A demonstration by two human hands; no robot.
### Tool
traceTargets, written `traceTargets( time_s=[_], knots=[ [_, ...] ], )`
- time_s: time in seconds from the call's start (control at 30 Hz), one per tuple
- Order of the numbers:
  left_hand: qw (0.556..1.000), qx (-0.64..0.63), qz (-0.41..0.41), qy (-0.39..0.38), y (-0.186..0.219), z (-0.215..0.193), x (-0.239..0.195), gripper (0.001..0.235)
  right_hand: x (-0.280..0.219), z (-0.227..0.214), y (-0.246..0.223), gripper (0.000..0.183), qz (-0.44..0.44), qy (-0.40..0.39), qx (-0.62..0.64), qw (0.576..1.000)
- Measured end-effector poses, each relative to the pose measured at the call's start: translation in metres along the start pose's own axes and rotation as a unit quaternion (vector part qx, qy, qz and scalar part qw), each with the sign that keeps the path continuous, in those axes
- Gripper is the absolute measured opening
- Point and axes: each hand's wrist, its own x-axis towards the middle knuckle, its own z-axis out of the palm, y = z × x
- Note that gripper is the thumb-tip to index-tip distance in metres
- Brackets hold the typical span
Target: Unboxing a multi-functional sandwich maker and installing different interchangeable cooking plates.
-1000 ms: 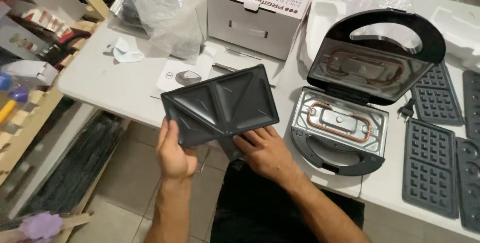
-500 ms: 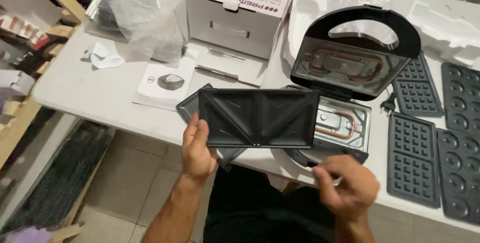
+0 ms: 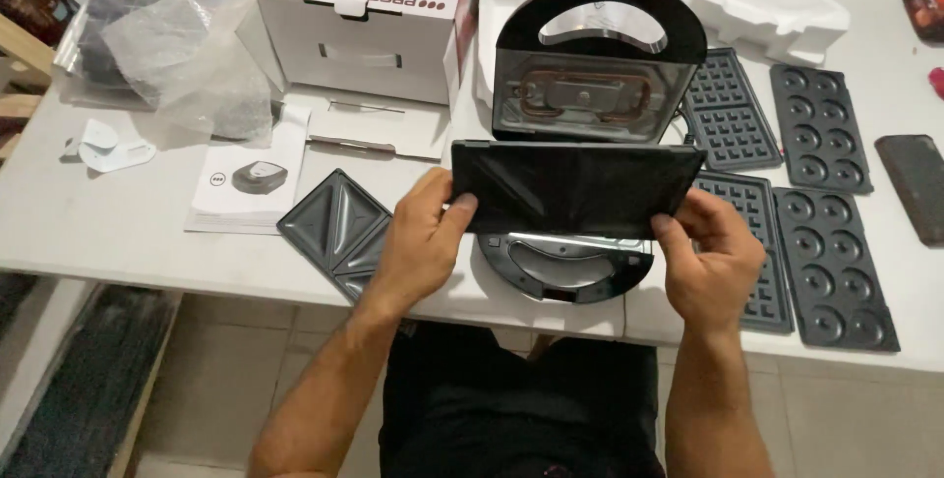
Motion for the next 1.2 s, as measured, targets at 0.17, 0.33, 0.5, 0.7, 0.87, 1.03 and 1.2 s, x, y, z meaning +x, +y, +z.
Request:
traceTargets(
  time_s=[0.17,0.33,0.5,0.7,0.87,1.03,1.2],
  knots=[
    [0.973,0.221,0.039,-0.056,-0.008,0.004,0.024,0.022,0.001,-0.005,0.001,0.012,-0.005,0.001,-0.088,0.996],
    [0.969,0.238,0.045,-0.056,-0.021,0.010,0.022,0.031,-0.003,-0.010,0.016,0.012,0.025,-0.012,-0.100,0.995],
    [0.970,0.235,0.027,-0.055,-0.035,0.010,0.023,0.037,0.000,-0.010,0.017,0.014,0.039,-0.026,-0.111,0.993],
    [0.969,0.238,0.006,-0.062,-0.035,0.009,0.021,0.038,-0.001,-0.009,0.024,0.016,0.062,-0.039,-0.119,0.990],
    [0.977,0.202,-0.043,-0.056,-0.037,0.008,0.022,0.032,-0.004,-0.014,0.025,0.019,0.117,-0.032,-0.077,0.990],
    [0.982,0.153,-0.084,-0.070,-0.017,0.008,0.022,0.029,-0.006,-0.018,0.029,0.025,0.122,-0.040,0.015,0.992],
    [0.982,0.042,-0.133,-0.127,-0.019,0.009,0.022,0.029,-0.019,-0.021,0.025,0.068,0.131,-0.096,0.320,0.933]
  ],
)
